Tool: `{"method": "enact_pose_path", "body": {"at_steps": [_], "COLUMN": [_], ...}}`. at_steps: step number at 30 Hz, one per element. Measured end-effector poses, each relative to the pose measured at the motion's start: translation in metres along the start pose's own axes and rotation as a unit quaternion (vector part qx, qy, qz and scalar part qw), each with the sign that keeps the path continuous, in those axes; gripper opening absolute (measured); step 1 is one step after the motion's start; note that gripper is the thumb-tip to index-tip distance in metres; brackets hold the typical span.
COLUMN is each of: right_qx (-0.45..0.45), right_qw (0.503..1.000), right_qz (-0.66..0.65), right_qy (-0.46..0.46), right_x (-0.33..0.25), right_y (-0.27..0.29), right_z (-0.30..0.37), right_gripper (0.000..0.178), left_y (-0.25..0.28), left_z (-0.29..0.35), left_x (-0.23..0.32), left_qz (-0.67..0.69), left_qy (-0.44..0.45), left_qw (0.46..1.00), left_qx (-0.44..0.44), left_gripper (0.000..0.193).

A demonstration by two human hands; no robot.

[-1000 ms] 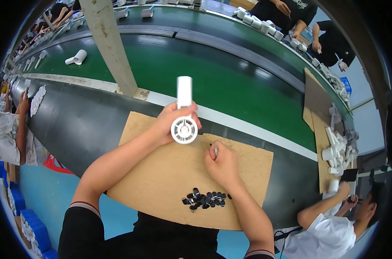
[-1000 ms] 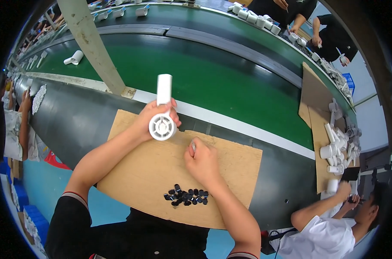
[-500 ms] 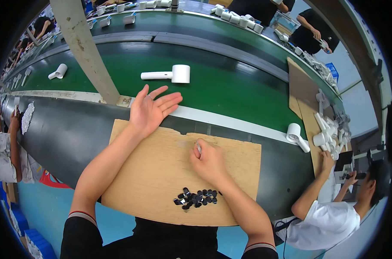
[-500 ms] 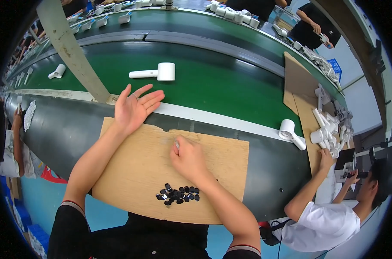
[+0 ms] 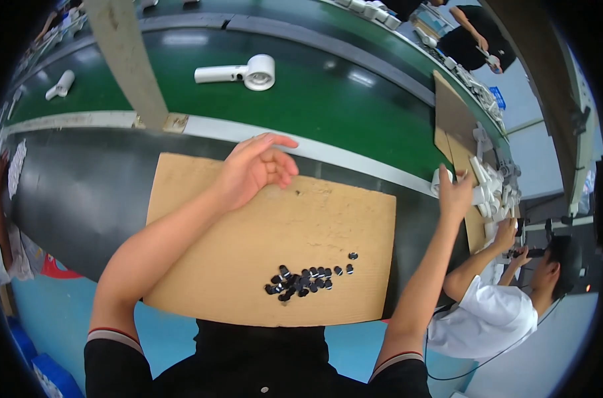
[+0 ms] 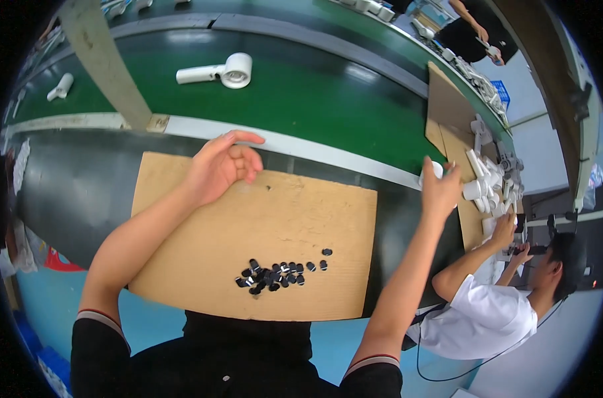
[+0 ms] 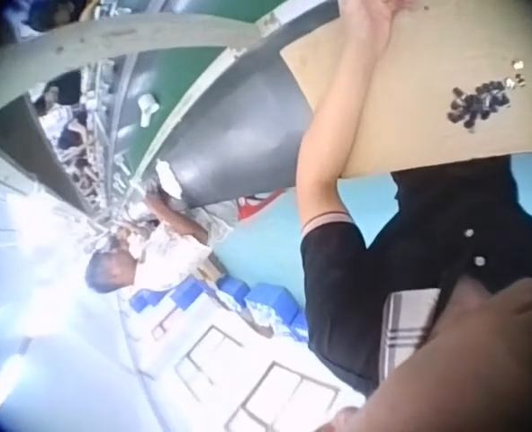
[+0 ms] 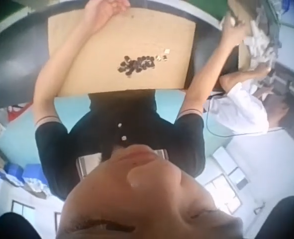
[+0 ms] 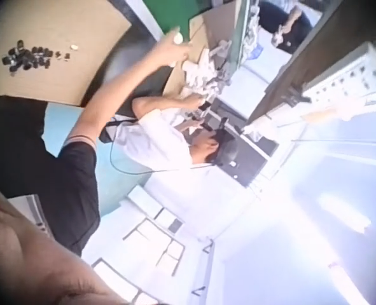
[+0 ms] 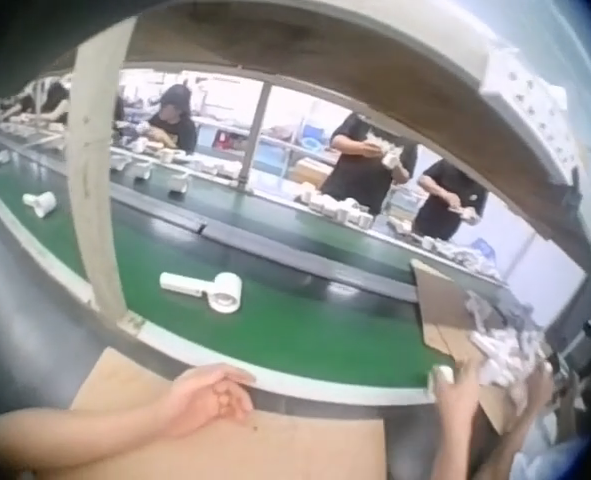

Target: The person takes handheld fan housings from a conveyor belt, installs components into them using a tool, and places them back onto the conveyor. The person then dispenses adhesive onto small pieces on a board with an applicator.

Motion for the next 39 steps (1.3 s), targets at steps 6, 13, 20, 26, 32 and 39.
{"method": "enact_pose_path", "body": {"at_steps": [6,13,20,26,32,39], "right_qx": [-0.055,-0.153,-0.343,-0.487,-0.471,-0.394], "right_qw": [0.997,0.931,0.849,0.783,0.800,0.830], "right_qz": [0.045,-0.312,-0.297,-0.251,-0.217,-0.326], "right_qy": [0.001,0.115,0.272,0.294,0.300,0.223], "right_x": [0.060,-0.096,-0.212,-0.221,-0.225,-0.220], "right_y": [-0.048,-0.017,0.032,0.018,0.022,0.018], "right_z": [-0.002,0.080,0.197,0.269,0.278,0.232], "right_gripper": [0.067,0.054,0.031,0.019,0.015,0.012], "left_y": [-0.005,-0.004,0.005,-0.007,0.010,-0.013], "left_z": [-0.005,0.004,0.001,0.004,-0.004,0.010], "left_x": [0.003,-0.003,-0.003,0.002,-0.008,0.009], "left_qz": [-0.005,-0.070,0.011,0.082,0.089,-0.158], "left_qy": [-0.006,0.008,0.001,0.027,0.020,-0.045], "left_qw": [1.000,0.997,0.999,0.996,0.995,0.986], "left_qx": [-0.010,-0.009,0.034,-0.030,0.034,0.018], "left_gripper": [0.046,0.046,0.052,0.048,0.052,0.038]}}
Point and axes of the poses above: each hand's wrist, its own z-axis away from the middle knuckle, its own y-axis out of the back of the hand, x = y × z, the point moved 9 cm from there along -z, towards the middle knuckle, and after that the axes turned 6 degrees about -x, right-handed, at the moved point
